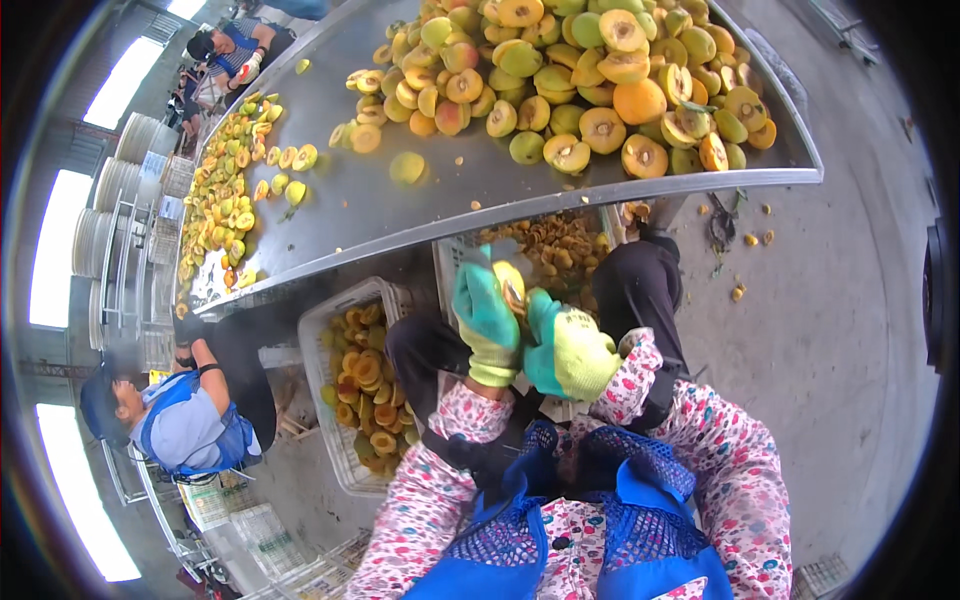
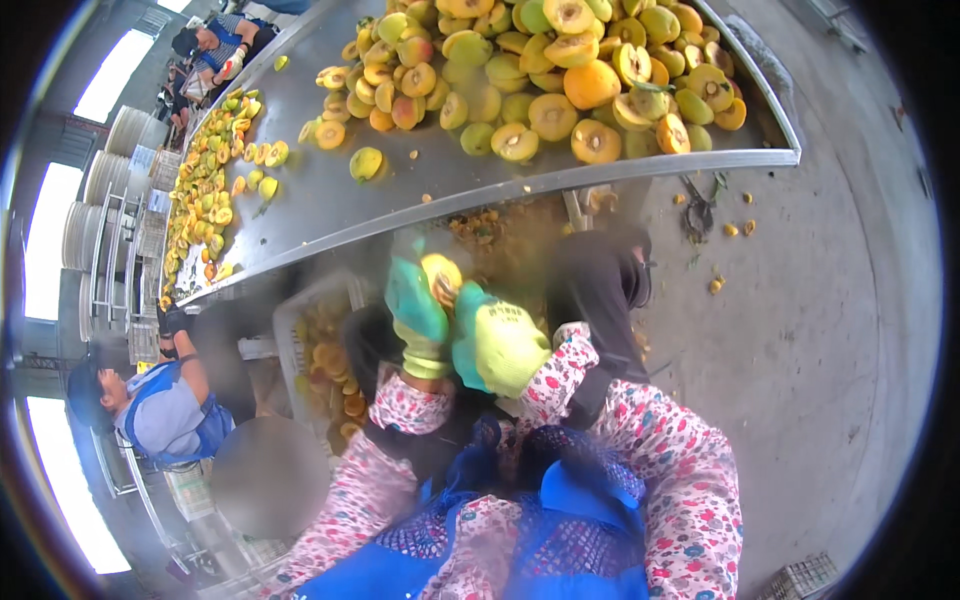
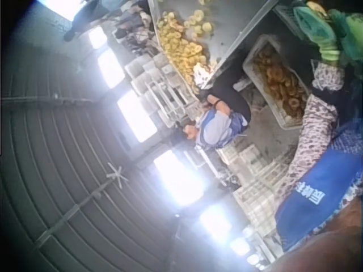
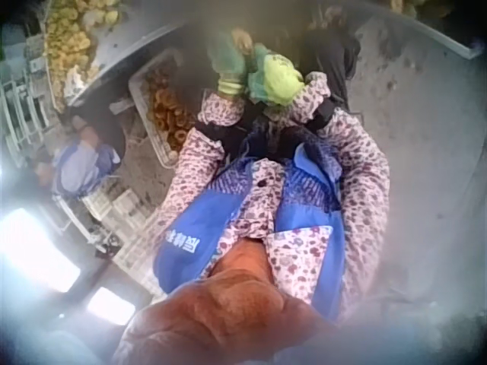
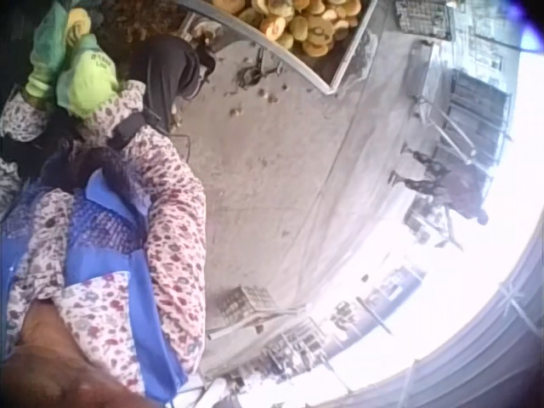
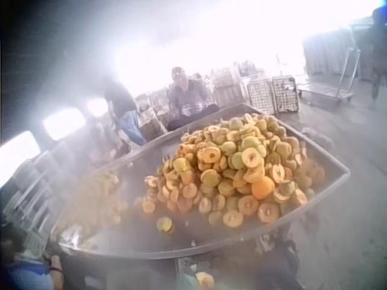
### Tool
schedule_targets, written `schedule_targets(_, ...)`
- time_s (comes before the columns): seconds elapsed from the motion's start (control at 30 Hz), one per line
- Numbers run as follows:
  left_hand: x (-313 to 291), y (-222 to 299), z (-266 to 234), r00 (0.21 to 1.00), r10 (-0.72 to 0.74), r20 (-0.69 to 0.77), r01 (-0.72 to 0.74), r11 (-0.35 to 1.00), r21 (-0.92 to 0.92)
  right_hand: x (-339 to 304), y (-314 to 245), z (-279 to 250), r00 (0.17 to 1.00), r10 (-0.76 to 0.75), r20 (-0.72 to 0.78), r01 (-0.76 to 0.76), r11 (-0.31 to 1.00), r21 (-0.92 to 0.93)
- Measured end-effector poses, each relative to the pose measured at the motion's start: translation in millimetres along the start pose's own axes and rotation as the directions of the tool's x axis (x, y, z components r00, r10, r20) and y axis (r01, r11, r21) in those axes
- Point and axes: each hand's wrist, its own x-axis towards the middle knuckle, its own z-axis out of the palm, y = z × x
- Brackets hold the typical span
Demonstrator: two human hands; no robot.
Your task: Pitting fruit using a handheld tool in a processing facility.
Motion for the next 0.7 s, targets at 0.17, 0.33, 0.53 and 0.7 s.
schedule_targets(0.17, 4, 3, -18, 0.911, 0.146, 0.386, -0.292, 0.89, 0.351, -4, -4, -10, 0.994, 0.084, 0.071, -0.076, 0.991, -0.111)
schedule_targets(0.33, 6, 30, -22, 0.898, -0.04, 0.438, -0.045, 0.982, 0.183, -5, -2, -25, 0.884, 0.244, 0.399, -0.406, 0.823, 0.396)
schedule_targets(0.53, -10, 24, -21, 0.831, -0.379, 0.408, 0.53, 0.761, -0.375, -13, -23, -37, 0.883, 0.33, 0.334, -0.394, 0.907, 0.147)
schedule_targets(0.7, -2, 41, -17, 0.907, -0.126, 0.401, 0.179, 0.979, -0.095, -8, -3, -36, 0.884, 0.044, 0.466, -0.345, 0.735, 0.583)
